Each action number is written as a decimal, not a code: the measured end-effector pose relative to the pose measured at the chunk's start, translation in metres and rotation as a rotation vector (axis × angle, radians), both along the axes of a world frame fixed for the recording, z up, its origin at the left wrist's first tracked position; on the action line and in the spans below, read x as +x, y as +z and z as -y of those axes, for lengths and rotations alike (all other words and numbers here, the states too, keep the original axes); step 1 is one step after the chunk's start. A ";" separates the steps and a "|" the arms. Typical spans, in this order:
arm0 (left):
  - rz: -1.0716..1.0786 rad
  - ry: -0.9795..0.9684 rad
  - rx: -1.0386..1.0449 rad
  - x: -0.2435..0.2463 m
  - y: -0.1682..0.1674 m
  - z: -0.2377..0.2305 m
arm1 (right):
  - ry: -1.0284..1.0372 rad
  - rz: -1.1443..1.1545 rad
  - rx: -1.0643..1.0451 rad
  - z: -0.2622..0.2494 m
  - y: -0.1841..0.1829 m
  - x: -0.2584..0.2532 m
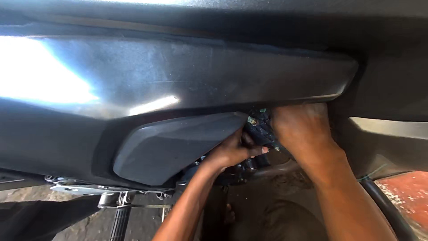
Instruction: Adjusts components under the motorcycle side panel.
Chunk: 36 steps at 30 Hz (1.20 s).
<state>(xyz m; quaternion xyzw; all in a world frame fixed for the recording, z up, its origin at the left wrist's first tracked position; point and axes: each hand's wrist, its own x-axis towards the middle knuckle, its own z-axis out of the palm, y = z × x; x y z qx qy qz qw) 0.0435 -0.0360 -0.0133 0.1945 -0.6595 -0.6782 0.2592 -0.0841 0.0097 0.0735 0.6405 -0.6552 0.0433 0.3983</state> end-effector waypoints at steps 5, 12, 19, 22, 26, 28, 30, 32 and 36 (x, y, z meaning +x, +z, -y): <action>0.003 -0.008 0.004 0.001 0.000 0.000 | 0.025 0.024 0.049 0.000 0.004 -0.005; 0.016 -0.040 -0.007 0.004 0.001 0.003 | 0.013 0.075 0.017 -0.011 0.002 0.004; 0.004 -0.052 0.014 0.003 0.000 0.003 | -0.032 0.185 0.031 -0.028 -0.019 0.015; -0.002 -0.051 0.015 0.001 -0.001 0.003 | -0.048 0.193 -0.021 -0.035 -0.038 0.019; -0.015 -0.039 -0.021 0.000 -0.002 0.003 | -0.065 0.186 -0.108 -0.035 -0.056 0.023; -0.004 -0.037 -0.035 0.001 -0.003 0.004 | -0.058 0.174 -0.113 -0.035 -0.059 0.023; 0.005 -0.025 -0.062 0.000 -0.003 0.004 | -0.044 0.155 -0.091 -0.036 -0.060 0.023; -0.003 -0.021 -0.056 0.000 -0.003 0.003 | -0.040 0.165 -0.082 -0.036 -0.060 0.022; -0.026 -0.009 -0.040 0.000 -0.004 0.003 | -0.021 0.183 -0.058 -0.037 -0.056 0.020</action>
